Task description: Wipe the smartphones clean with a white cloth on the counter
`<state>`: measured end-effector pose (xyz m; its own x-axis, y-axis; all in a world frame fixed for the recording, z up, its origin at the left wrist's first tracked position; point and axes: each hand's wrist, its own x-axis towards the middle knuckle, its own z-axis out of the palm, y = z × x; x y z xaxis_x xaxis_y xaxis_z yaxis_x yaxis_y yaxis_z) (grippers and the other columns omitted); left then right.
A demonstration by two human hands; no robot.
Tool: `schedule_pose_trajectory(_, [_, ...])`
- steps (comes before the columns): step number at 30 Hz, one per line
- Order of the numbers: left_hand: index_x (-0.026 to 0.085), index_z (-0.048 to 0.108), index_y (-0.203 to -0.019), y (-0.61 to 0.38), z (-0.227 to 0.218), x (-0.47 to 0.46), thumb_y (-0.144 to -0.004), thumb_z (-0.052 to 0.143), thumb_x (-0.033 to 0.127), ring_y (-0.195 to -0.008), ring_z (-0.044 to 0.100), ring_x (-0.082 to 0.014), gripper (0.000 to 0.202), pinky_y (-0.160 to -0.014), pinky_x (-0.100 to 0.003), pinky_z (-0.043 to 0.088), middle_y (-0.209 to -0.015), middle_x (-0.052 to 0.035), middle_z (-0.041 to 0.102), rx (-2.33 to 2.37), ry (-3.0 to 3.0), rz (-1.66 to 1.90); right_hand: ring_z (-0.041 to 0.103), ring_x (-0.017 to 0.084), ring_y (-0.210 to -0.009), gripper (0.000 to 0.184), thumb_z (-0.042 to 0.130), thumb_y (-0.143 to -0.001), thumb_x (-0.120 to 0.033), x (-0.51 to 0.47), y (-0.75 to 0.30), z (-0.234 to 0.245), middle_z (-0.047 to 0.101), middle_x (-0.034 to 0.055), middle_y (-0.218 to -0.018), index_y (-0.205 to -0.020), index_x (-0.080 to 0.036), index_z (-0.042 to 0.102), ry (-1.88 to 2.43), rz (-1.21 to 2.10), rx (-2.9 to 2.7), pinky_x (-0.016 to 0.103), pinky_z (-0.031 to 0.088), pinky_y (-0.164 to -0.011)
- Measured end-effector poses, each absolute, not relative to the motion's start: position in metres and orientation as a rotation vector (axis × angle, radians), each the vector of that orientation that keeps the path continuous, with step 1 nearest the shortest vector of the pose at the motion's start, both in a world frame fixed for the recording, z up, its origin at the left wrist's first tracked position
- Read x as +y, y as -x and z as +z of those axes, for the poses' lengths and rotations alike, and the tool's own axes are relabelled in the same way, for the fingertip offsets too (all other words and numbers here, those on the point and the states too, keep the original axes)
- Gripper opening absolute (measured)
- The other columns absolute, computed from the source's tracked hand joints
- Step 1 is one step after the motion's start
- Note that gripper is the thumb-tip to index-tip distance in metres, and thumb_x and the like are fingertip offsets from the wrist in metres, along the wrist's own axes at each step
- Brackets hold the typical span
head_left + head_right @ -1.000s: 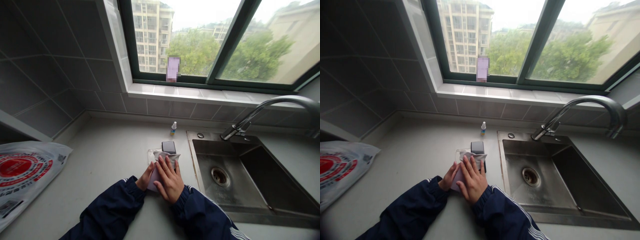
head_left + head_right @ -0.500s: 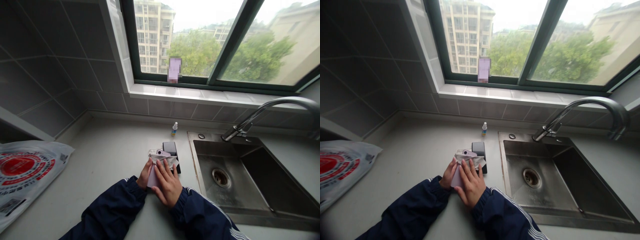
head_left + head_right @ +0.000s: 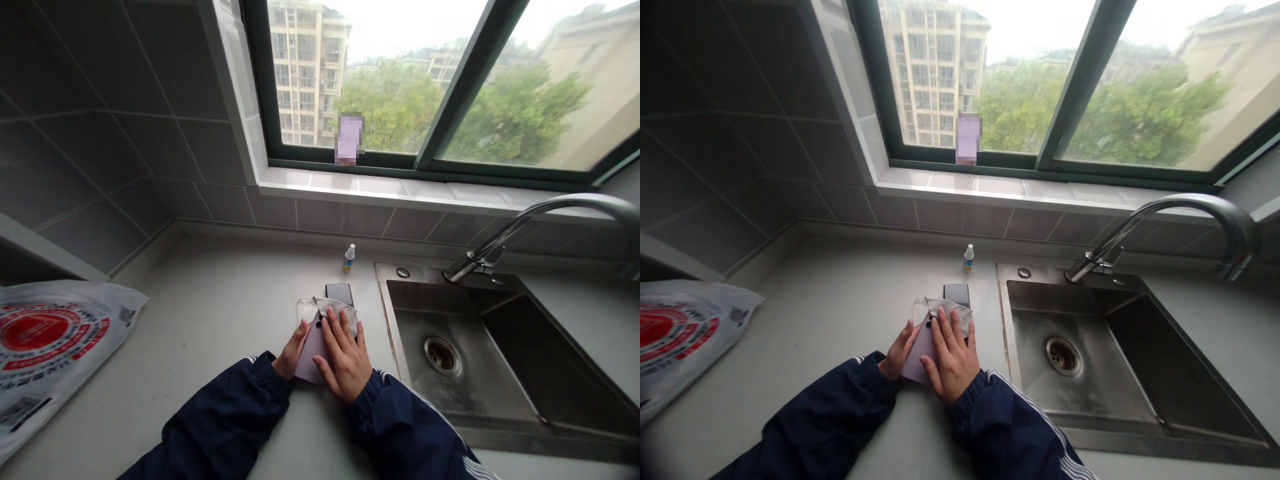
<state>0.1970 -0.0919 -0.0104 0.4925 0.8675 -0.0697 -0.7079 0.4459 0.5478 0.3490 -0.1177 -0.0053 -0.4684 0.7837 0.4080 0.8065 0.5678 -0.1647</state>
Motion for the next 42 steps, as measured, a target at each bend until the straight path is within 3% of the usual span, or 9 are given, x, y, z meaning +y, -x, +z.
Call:
schedule_pose_trajectory(8, [0.006,0.050,-0.136,-0.190,-0.008,-0.090,-0.090,0.048,0.057,-0.114,0.063,-0.0334,0.069,-0.110,-0.047,0.037,-0.114,-0.0191,0.070,0.483,-0.206,0.998,0.014,0.032,-0.148,0.067,0.047,-0.094,-0.047,-0.139,-0.335,-0.003,0.022,0.0065,-0.159,-0.151,-0.015,0.031,0.947,0.012,-2.573,0.055,-0.011,-0.118])
schedule_pose_trajectory(12, [0.007,0.057,-0.130,-0.192,-0.013,-0.093,-0.088,0.053,0.057,-0.123,0.057,-0.0325,0.066,-0.114,-0.044,0.032,-0.117,-0.0184,0.069,0.431,-0.255,0.955,0.014,0.033,-0.148,0.070,0.047,-0.094,-0.047,-0.135,-0.337,-0.002,0.021,0.0076,-0.159,-0.152,-0.014,0.028,1.011,0.002,-2.536,0.055,-0.011,-0.118])
schedule_pose_trajectory(18, [0.010,0.060,-0.127,-0.197,-0.009,-0.098,-0.085,0.057,0.058,-0.140,0.038,-0.0303,0.063,-0.120,-0.041,0.020,-0.133,-0.0166,0.061,0.396,-0.429,1.018,0.013,0.033,-0.148,0.064,0.043,-0.096,-0.036,-0.122,-0.346,-0.001,0.021,0.0118,-0.159,-0.152,-0.011,0.027,1.237,-0.069,-2.380,0.057,0.000,-0.118])
schedule_pose_trajectory(22, [0.012,0.061,-0.125,-0.196,-0.006,-0.096,-0.087,0.055,0.057,-0.137,0.042,-0.0309,0.060,-0.119,-0.042,0.023,-0.131,-0.0157,0.062,0.412,-0.427,1.071,0.014,0.034,-0.148,0.063,0.043,-0.096,-0.036,-0.123,-0.344,-0.003,0.022,0.0129,-0.158,-0.151,-0.010,0.028,1.264,-0.067,-2.347,0.058,0.003,-0.118])
schedule_pose_trajectory(30, [0.006,0.052,-0.134,-0.188,-0.010,-0.091,-0.092,0.049,0.051,-0.117,0.061,-0.0306,0.061,-0.110,-0.045,0.038,-0.112,-0.0181,0.071,0.449,-0.222,1.040,0.015,0.033,-0.148,0.066,0.047,-0.094,-0.045,-0.135,-0.338,-0.004,0.022,0.0069,-0.159,-0.151,-0.015,0.031,1.006,0.015,-2.532,0.058,-0.006,-0.118])
schedule_pose_trajectory(38, [0.011,0.060,-0.126,-0.193,-0.021,-0.093,-0.094,0.047,0.042,-0.136,0.044,-0.0256,0.046,-0.121,-0.038,0.014,-0.127,-0.0140,0.065,0.348,-0.364,1.025,0.014,0.032,-0.148,0.063,0.043,-0.096,-0.038,-0.122,-0.345,-0.004,0.024,0.0099,-0.159,-0.152,-0.013,0.028,1.208,-0.044,-2.401,0.058,-0.001,-0.118])
schedule_pose_trajectory(42, [0.009,0.057,-0.130,-0.197,-0.009,-0.093,-0.093,0.049,0.047,-0.137,0.043,-0.0288,0.054,-0.120,-0.040,0.019,-0.130,-0.0166,0.063,0.394,-0.350,1.092,0.012,0.033,-0.149,0.062,0.043,-0.096,-0.036,-0.122,-0.344,-0.006,0.023,0.0121,-0.159,-0.151,-0.012,0.029,1.243,-0.048,-2.377,0.059,0.000,-0.118])
